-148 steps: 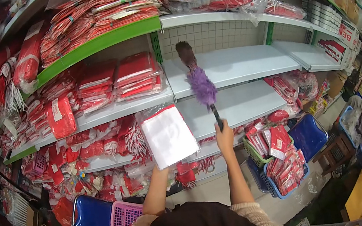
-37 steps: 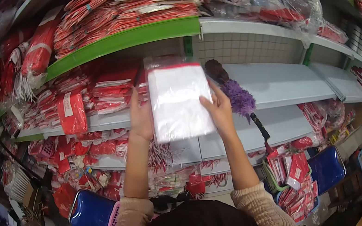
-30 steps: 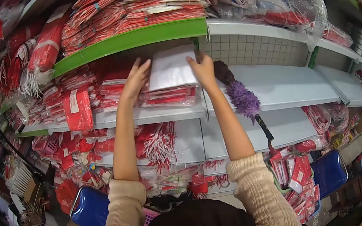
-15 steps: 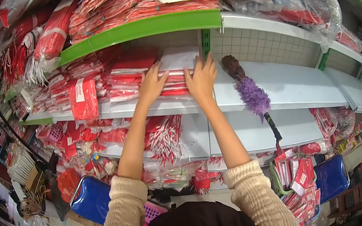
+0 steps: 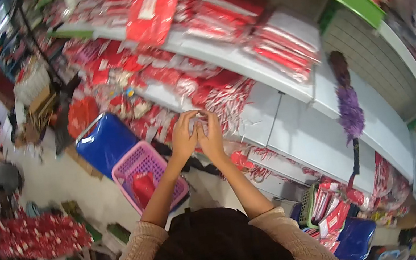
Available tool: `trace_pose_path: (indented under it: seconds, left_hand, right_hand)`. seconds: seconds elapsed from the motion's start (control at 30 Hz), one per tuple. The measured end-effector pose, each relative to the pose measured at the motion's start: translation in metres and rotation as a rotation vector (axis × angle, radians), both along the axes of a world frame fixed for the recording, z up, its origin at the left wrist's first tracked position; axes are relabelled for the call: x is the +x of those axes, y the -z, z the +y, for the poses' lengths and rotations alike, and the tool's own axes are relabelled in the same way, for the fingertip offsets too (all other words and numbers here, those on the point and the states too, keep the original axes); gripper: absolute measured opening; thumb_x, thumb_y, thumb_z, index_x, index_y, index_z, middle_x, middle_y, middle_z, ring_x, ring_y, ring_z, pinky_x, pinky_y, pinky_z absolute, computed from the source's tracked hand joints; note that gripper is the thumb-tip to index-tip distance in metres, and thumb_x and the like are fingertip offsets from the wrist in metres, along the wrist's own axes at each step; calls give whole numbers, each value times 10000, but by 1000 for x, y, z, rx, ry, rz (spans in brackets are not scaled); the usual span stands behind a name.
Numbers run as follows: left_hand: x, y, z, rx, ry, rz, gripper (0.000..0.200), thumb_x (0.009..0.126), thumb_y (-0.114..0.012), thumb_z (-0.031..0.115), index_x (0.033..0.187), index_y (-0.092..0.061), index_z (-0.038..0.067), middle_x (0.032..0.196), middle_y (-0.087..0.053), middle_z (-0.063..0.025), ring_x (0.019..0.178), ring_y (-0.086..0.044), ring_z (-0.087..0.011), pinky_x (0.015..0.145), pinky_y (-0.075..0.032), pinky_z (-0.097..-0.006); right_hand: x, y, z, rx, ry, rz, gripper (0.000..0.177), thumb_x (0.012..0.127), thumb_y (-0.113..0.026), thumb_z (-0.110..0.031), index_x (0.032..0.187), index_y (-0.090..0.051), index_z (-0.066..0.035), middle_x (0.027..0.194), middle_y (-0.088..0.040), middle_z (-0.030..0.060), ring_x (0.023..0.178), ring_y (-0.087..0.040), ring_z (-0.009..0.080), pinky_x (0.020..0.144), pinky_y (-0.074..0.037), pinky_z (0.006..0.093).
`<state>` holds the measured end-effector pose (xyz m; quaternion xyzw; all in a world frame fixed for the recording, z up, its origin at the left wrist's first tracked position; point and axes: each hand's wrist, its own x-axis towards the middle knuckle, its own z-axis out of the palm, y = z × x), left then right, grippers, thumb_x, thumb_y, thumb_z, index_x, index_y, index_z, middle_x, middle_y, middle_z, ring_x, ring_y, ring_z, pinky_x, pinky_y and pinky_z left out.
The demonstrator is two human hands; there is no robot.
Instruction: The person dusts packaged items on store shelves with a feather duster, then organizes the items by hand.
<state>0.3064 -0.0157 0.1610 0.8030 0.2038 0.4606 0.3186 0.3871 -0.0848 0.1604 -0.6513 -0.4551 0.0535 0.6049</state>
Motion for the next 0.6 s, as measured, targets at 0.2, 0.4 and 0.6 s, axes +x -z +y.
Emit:
trace_pose_path:
  seconds: [0.2,0.4,0.6]
  left_hand:
    - [-106,100,2,-311,-258,89,298,790,-543,46,1087,-522,49,1031,-553,-155,898,-575,-342,749,-454,-400]
    - [-204,170,-27,-537,-477,277,313,776,-562,53,1087,-528,58,1015,-562,-132,857,-605,-291,712,-476,-380]
    - [-265,266,-62,-686,-658,305,318,799,-574,122,1103,-531,38,1030,-562,-166,922,-582,-320,779,-472,-378]
  right_hand:
    - [-85,77,27,-284,-368,211,306,829,-548,-33,1121,-463,-11,895,-593,109,780,-589,193,668,-468,288]
    - [-155,202,27,-497,-525,182,325,814,-579,-52,1124,-486,-33,871,-597,105,746,-589,179,679,-478,286]
    - [-186,312,15,-672,-621,156,262,810,-588,-108,1052,-535,-22,837,-616,114,762,-607,211,695,-476,323]
